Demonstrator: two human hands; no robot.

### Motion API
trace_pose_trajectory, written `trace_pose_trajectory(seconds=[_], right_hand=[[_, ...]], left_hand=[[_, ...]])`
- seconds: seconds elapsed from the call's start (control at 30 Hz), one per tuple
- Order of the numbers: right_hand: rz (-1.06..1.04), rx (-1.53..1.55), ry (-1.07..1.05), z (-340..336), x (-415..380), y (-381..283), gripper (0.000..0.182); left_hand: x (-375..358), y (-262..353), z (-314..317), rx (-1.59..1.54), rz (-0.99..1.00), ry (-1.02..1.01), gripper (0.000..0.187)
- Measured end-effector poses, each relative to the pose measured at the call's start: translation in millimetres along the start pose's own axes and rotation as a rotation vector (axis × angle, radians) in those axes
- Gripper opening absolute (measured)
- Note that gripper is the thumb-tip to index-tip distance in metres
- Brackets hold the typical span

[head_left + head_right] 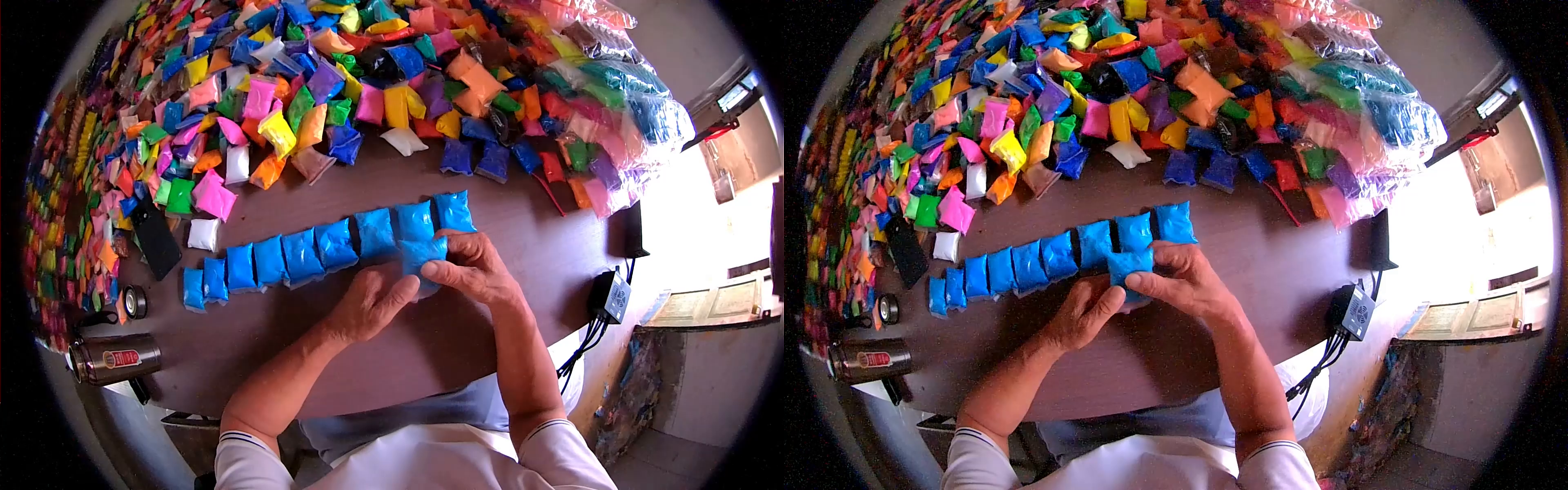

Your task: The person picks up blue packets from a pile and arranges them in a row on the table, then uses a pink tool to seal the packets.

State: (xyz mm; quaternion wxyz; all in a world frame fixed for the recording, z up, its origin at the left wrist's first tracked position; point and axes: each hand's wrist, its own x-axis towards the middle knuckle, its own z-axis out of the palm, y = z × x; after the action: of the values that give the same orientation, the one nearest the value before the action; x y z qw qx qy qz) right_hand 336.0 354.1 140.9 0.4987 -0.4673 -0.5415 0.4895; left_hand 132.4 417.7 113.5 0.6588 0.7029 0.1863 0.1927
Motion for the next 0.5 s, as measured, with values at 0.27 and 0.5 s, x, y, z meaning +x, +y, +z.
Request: trace_pose_trajectory(seconds=[0.27, 0.5], right_hand=[[0.156, 0.278, -0.021, 4.6, 0.1, 10.8, 0.032], [0.075, 0.194, 0.093, 13.0, 1.7, 5.0, 0.031]], left_hand=[[-0.2, 0.1, 0.6, 0.105, -0.055, 0.009, 0.047], [1.6, 2.1, 3.3, 0.133, -0.007, 0.064, 0.046]])
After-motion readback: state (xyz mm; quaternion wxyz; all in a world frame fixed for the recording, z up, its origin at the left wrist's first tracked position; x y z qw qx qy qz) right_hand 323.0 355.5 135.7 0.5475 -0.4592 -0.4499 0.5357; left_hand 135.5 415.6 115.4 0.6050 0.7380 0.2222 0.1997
